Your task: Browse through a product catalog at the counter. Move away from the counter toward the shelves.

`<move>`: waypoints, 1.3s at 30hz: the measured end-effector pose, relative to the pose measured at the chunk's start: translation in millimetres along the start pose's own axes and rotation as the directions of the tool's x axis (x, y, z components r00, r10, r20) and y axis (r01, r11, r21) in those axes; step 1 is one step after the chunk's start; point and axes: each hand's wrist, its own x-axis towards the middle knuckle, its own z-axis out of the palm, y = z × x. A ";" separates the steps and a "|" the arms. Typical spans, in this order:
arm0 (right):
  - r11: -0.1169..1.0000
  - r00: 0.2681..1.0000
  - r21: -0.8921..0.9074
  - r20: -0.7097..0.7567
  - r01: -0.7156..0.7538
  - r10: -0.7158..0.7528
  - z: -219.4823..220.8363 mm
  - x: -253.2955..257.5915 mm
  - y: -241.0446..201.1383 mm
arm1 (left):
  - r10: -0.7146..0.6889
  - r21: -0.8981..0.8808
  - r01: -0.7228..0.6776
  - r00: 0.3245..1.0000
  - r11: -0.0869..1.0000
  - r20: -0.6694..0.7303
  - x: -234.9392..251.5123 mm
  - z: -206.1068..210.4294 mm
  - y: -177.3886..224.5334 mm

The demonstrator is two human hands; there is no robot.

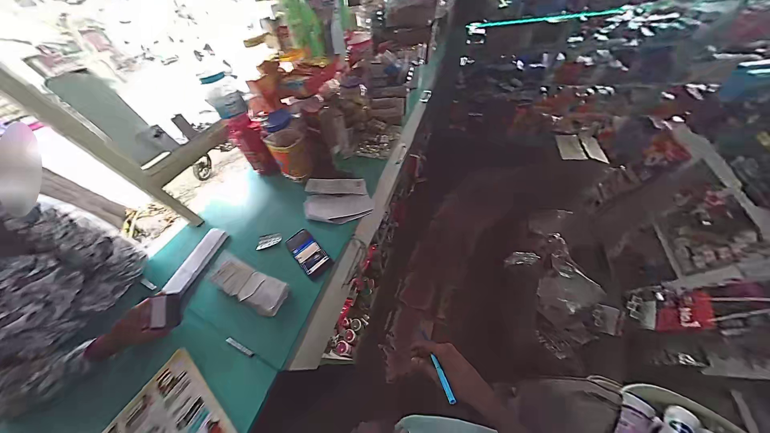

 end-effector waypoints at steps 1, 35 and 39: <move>1.000 0.999 0.014 -0.024 -0.021 0.022 -16.5 -4.0 12.7 | -0.009 0.021 0.009 0.999 1.000 0.033 22.1 -1.4 12.0; 0.640 0.677 0.410 -0.071 -0.650 0.733 -455.2 271.1 469.7 | -0.450 0.425 0.325 0.861 0.845 0.235 633.0 -172.4 253.4; 0.673 0.720 0.274 0.127 -0.687 0.683 -473.9 368.4 546.3 | -0.487 0.476 0.402 0.871 0.782 0.064 676.4 -150.5 274.3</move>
